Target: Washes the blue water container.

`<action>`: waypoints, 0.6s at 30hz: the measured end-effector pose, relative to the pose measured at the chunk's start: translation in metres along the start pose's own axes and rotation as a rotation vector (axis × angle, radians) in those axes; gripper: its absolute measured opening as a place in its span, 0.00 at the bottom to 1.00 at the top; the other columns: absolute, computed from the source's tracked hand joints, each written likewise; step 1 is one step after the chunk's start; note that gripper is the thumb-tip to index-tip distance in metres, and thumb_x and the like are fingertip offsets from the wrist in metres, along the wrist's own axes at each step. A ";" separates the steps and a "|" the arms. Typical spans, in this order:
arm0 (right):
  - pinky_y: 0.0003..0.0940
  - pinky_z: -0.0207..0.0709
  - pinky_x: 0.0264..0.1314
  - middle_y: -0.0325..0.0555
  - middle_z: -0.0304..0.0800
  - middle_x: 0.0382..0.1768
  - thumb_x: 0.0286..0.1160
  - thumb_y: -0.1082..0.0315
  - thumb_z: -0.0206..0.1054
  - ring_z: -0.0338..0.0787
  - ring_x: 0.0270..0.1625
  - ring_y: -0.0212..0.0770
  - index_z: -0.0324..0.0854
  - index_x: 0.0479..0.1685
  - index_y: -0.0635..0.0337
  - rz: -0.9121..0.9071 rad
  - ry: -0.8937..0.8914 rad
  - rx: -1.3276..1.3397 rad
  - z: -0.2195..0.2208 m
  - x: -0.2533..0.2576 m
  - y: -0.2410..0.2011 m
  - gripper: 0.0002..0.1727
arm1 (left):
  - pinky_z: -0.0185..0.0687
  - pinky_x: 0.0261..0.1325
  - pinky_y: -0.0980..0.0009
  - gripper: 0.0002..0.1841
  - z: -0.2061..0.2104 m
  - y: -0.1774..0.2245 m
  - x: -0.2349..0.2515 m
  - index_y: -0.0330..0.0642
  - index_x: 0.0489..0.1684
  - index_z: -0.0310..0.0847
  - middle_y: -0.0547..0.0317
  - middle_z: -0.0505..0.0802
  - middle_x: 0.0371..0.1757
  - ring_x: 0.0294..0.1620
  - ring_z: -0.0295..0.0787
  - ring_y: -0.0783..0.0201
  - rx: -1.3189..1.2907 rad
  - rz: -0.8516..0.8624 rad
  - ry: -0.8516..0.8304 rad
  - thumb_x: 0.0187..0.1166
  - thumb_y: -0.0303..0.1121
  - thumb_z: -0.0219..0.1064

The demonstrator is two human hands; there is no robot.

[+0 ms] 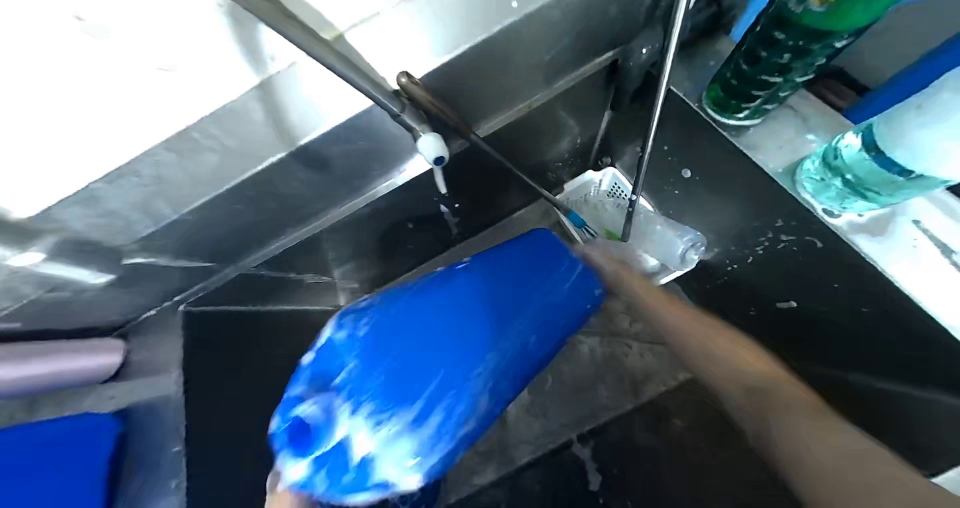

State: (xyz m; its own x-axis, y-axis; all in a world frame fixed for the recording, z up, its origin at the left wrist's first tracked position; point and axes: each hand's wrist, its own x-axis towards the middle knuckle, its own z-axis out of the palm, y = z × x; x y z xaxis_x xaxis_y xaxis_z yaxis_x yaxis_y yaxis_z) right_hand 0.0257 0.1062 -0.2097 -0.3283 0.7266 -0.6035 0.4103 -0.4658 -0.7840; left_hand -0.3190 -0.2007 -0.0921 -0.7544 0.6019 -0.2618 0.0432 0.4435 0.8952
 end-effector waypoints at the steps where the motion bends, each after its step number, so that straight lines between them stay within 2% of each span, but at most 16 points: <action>1: 0.30 0.78 0.61 0.49 0.87 0.53 0.93 0.67 0.52 0.86 0.55 0.34 0.80 0.64 0.67 -0.149 -0.017 -0.095 -0.030 0.022 -0.011 0.16 | 0.84 0.41 0.84 0.12 0.011 0.029 0.005 0.35 0.56 0.71 0.76 0.85 0.35 0.34 0.83 0.88 0.130 0.024 -0.034 0.83 0.25 0.45; 2: 0.44 0.75 0.75 0.54 0.88 0.64 0.88 0.72 0.58 0.85 0.67 0.43 0.82 0.67 0.68 -0.298 -0.027 -0.267 -0.056 0.043 -0.032 0.16 | 0.85 0.44 0.80 0.14 0.025 0.055 0.009 0.33 0.57 0.75 0.70 0.88 0.38 0.36 0.85 0.84 0.235 0.082 -0.127 0.81 0.26 0.49; 3: 0.62 0.72 0.77 0.62 0.84 0.70 0.80 0.75 0.66 0.82 0.73 0.58 0.83 0.67 0.69 -0.450 0.013 -0.396 -0.065 0.054 -0.063 0.18 | 0.84 0.55 0.72 0.17 0.043 0.078 0.010 0.27 0.62 0.77 0.57 0.91 0.48 0.46 0.87 0.76 0.326 0.166 -0.276 0.80 0.26 0.53; 4: 0.74 0.67 0.75 0.69 0.78 0.74 0.72 0.75 0.73 0.78 0.76 0.69 0.82 0.70 0.70 -0.587 0.052 -0.437 -0.056 0.055 -0.102 0.24 | 0.81 0.66 0.63 0.19 0.067 0.099 0.012 0.24 0.66 0.78 0.44 0.91 0.56 0.57 0.88 0.65 0.437 0.256 -0.420 0.81 0.27 0.57; 5: 0.75 0.69 0.74 0.69 0.78 0.75 0.69 0.70 0.76 0.78 0.75 0.71 0.80 0.73 0.67 -0.693 0.068 -0.424 -0.032 0.048 -0.141 0.29 | 0.78 0.73 0.55 0.20 0.095 0.119 0.016 0.24 0.67 0.79 0.36 0.91 0.60 0.64 0.88 0.54 0.576 0.326 -0.525 0.85 0.31 0.59; 6: 0.69 0.72 0.75 0.66 0.80 0.74 0.71 0.66 0.77 0.81 0.74 0.66 0.75 0.79 0.65 -0.694 0.029 -0.358 0.000 0.035 -0.179 0.34 | 0.73 0.77 0.46 0.21 0.122 0.138 0.022 0.26 0.69 0.79 0.32 0.89 0.63 0.69 0.85 0.45 0.733 0.336 -0.592 0.89 0.36 0.58; 7: 0.65 0.76 0.72 0.66 0.85 0.68 0.72 0.63 0.77 0.86 0.68 0.64 0.73 0.79 0.66 -0.663 0.025 -0.328 0.032 0.024 -0.207 0.35 | 0.71 0.77 0.40 0.23 0.142 0.153 0.027 0.28 0.69 0.79 0.30 0.88 0.64 0.71 0.84 0.39 0.871 0.326 -0.591 0.91 0.40 0.56; 8: 0.65 0.76 0.68 0.69 0.86 0.62 0.74 0.63 0.76 0.87 0.63 0.65 0.72 0.76 0.70 -0.603 0.074 -0.396 0.056 0.011 -0.227 0.33 | 0.71 0.74 0.36 0.24 0.154 0.161 0.032 0.30 0.66 0.81 0.31 0.89 0.63 0.70 0.84 0.37 0.955 0.327 -0.533 0.90 0.45 0.58; 9: 0.67 0.76 0.69 0.72 0.85 0.63 0.79 0.65 0.70 0.86 0.66 0.68 0.68 0.76 0.73 -0.524 0.154 -0.612 0.072 -0.005 -0.244 0.31 | 0.71 0.74 0.37 0.25 0.159 0.164 0.036 0.32 0.64 0.82 0.33 0.88 0.65 0.71 0.83 0.38 0.998 0.345 -0.447 0.88 0.48 0.60; 11: 0.70 0.69 0.73 0.74 0.84 0.64 0.82 0.75 0.60 0.83 0.71 0.71 0.71 0.70 0.78 -0.531 0.333 -1.053 0.086 -0.024 -0.256 0.20 | 0.68 0.77 0.38 0.28 0.158 0.159 0.035 0.34 0.66 0.82 0.35 0.83 0.72 0.77 0.77 0.38 1.010 0.425 -0.254 0.81 0.51 0.68; 13: 0.79 0.53 0.81 0.80 0.76 0.71 0.80 0.82 0.59 0.71 0.79 0.79 0.73 0.70 0.82 -0.616 0.405 -1.227 0.090 -0.039 -0.259 0.20 | 0.56 0.80 0.33 0.32 0.155 0.150 0.026 0.37 0.73 0.79 0.33 0.73 0.82 0.85 0.63 0.35 0.991 0.477 -0.101 0.76 0.52 0.72; 14: 0.80 0.53 0.80 0.81 0.71 0.75 0.76 0.82 0.62 0.68 0.81 0.80 0.74 0.71 0.82 -0.673 0.368 -1.210 0.098 -0.053 -0.262 0.23 | 0.47 0.83 0.30 0.35 0.154 0.150 0.022 0.41 0.80 0.74 0.34 0.66 0.88 0.90 0.54 0.33 1.001 0.455 -0.080 0.77 0.53 0.70; 15: 0.78 0.61 0.75 0.79 0.72 0.74 0.70 0.82 0.68 0.71 0.78 0.78 0.76 0.69 0.78 -0.769 0.269 -1.126 0.110 -0.071 -0.264 0.25 | 0.40 0.84 0.26 0.37 0.153 0.150 0.019 0.45 0.85 0.69 0.35 0.59 0.92 0.93 0.46 0.32 1.017 0.416 -0.086 0.78 0.54 0.68; 16: 0.71 0.69 0.74 0.73 0.77 0.73 0.70 0.80 0.68 0.76 0.77 0.71 0.79 0.69 0.73 -0.843 0.119 -1.001 0.127 -0.089 -0.264 0.24 | 0.35 0.84 0.23 0.37 0.151 0.151 0.018 0.49 0.89 0.65 0.36 0.54 0.94 0.94 0.41 0.31 1.040 0.367 -0.117 0.81 0.55 0.65; 17: 0.60 0.75 0.74 0.65 0.84 0.68 0.76 0.79 0.64 0.84 0.72 0.60 0.82 0.68 0.69 -0.882 -0.049 -0.801 0.148 -0.101 -0.264 0.20 | 0.35 0.82 0.20 0.36 0.150 0.152 0.019 0.50 0.89 0.65 0.36 0.55 0.94 0.94 0.40 0.29 1.060 0.330 -0.150 0.83 0.56 0.62; 18: 0.48 0.80 0.67 0.60 0.89 0.60 0.82 0.78 0.61 0.89 0.61 0.50 0.83 0.65 0.70 -0.847 -0.219 -0.555 0.170 -0.110 -0.264 0.16 | 0.36 0.82 0.20 0.34 0.149 0.154 0.019 0.49 0.87 0.68 0.36 0.57 0.93 0.94 0.41 0.29 1.078 0.298 -0.172 0.84 0.57 0.61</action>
State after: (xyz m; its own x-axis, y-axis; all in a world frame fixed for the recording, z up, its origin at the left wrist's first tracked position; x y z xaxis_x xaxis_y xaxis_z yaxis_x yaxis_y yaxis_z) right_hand -0.1905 0.0633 0.0389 -0.8168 0.5740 0.0581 0.2888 0.4941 -0.8200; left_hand -0.2293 -0.0219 -0.0125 -0.5231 0.8257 -0.2112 0.8112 0.5583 0.1739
